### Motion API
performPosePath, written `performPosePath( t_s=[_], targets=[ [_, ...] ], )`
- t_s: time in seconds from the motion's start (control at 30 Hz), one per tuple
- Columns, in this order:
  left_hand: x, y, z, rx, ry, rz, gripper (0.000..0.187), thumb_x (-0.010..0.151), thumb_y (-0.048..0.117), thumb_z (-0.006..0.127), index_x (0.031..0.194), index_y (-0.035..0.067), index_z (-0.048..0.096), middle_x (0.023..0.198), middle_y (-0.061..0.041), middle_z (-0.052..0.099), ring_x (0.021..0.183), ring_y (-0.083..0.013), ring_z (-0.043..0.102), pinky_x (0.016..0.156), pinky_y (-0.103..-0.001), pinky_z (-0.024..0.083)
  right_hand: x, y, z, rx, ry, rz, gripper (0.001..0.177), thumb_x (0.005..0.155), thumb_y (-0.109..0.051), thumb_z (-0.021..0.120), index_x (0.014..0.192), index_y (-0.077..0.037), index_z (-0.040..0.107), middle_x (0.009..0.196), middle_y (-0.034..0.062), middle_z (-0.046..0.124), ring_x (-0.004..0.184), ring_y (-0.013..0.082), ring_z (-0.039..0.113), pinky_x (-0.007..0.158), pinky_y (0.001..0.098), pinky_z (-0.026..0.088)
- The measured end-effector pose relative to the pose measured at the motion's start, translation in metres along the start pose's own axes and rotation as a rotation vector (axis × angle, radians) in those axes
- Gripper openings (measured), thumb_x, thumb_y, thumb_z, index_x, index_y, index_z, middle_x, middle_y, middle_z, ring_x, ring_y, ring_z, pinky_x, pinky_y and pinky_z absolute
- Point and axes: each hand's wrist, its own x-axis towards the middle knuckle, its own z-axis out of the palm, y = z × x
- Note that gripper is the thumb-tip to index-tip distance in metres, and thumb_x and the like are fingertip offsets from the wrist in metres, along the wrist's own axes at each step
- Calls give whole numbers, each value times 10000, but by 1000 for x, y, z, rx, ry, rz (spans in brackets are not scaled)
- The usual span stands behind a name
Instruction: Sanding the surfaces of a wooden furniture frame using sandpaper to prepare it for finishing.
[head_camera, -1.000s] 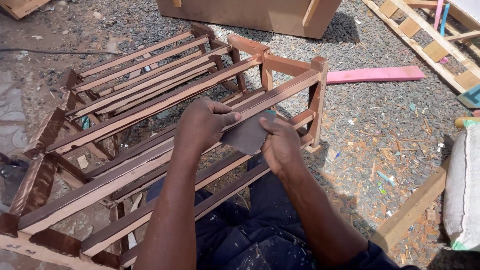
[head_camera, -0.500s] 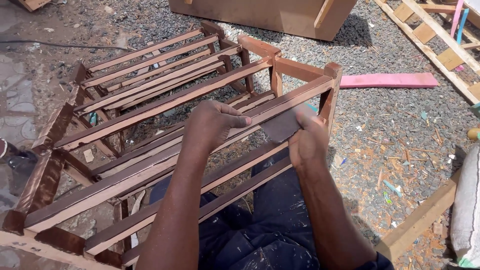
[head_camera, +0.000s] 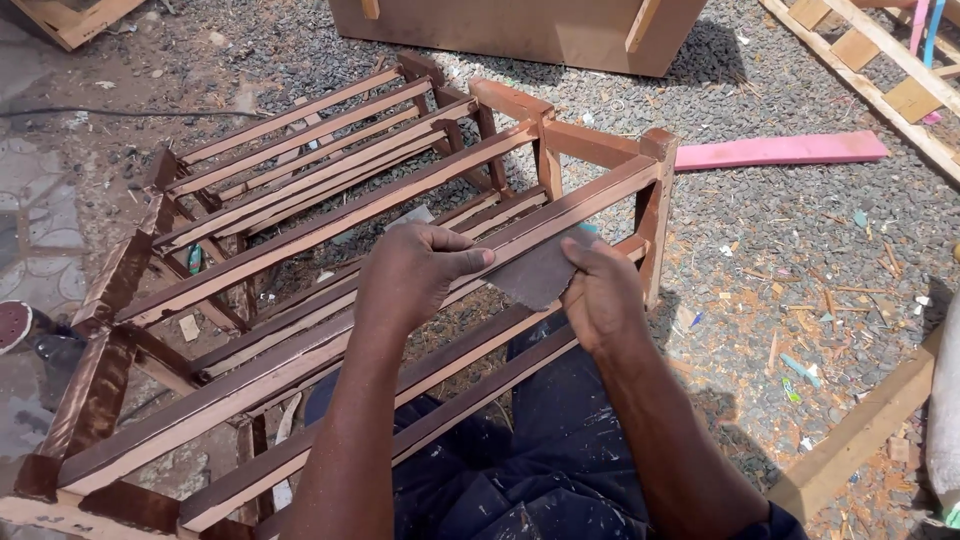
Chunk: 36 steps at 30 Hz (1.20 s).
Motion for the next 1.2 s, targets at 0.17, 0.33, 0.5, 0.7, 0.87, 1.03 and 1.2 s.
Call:
performPosePath(
  t_s=[0.17, 0.33, 0.5, 0.7, 0.87, 1.03, 1.2],
  targets=[
    [8, -1, 6, 19, 21, -7, 287, 723, 406, 892, 928, 208, 850, 961, -130, 747, 1053, -414, 687, 917, -479, 529, -14, -4, 16, -81, 48, -110, 151, 969, -39, 606, 1093, 19, 544, 934, 90, 562, 847, 165, 689, 798, 339, 582],
    [1, 0, 5, 47, 10, 9, 300, 749, 393, 892, 942, 168, 847, 867, -125, 711, 931, -369, 704, 829, -431, 536, 15, 9, -21, 5, -3, 38, 251, 973, -32, 625, 1190, 85, 580, 995, 150, 646, 920, 234, 719, 789, 328, 542],
    [9, -3, 7, 20, 23, -6, 319, 723, 402, 912, 908, 151, 847, 786, -107, 720, 846, -282, 704, 790, -401, 530, -25, -16, 19, -119, -52, -22, 345, 1009, -79, 564, 1305, 98, 542, 1001, 155, 606, 877, 221, 722, 797, 366, 567],
    [-2, -7, 13, 410, 178, 270, 395, 819, 464, 810, 1068, 157, 798, 846, -71, 671, 903, -317, 663, 737, -462, 540, -2, -7, -44, -196, -95, 71, 291, 937, -34, 654, 1195, 97, 623, 1007, 210, 711, 945, 285, 740, 821, 395, 589],
    [16, -39, 50, 786, 515, 889, 354, 855, 351, 801, 1143, 145, 781, 987, -59, 662, 985, -264, 668, 780, -401, 546, -5, -30, -68, -164, -43, 55, 305, 949, -46, 629, 1229, 72, 632, 1061, 225, 712, 959, 304, 747, 851, 430, 599],
    [44, -35, 81, 1027, 617, 1096, 266, 929, 163, 659, 1171, 96, 746, 1023, -89, 650, 971, -256, 669, 775, -364, 512, -6, -28, -92, -77, -30, 94, 288, 949, -39, 625, 1214, 73, 639, 1079, 250, 714, 980, 345, 750, 856, 464, 603],
    [65, -21, 107, 1057, 665, 1193, 282, 881, 128, 646, 1143, 56, 718, 957, -110, 636, 892, -265, 661, 748, -345, 503, -13, -38, -102, -96, 41, 130, 344, 920, -55, 642, 1239, 70, 617, 1105, 228, 709, 967, 341, 742, 870, 460, 591]
  ],
)
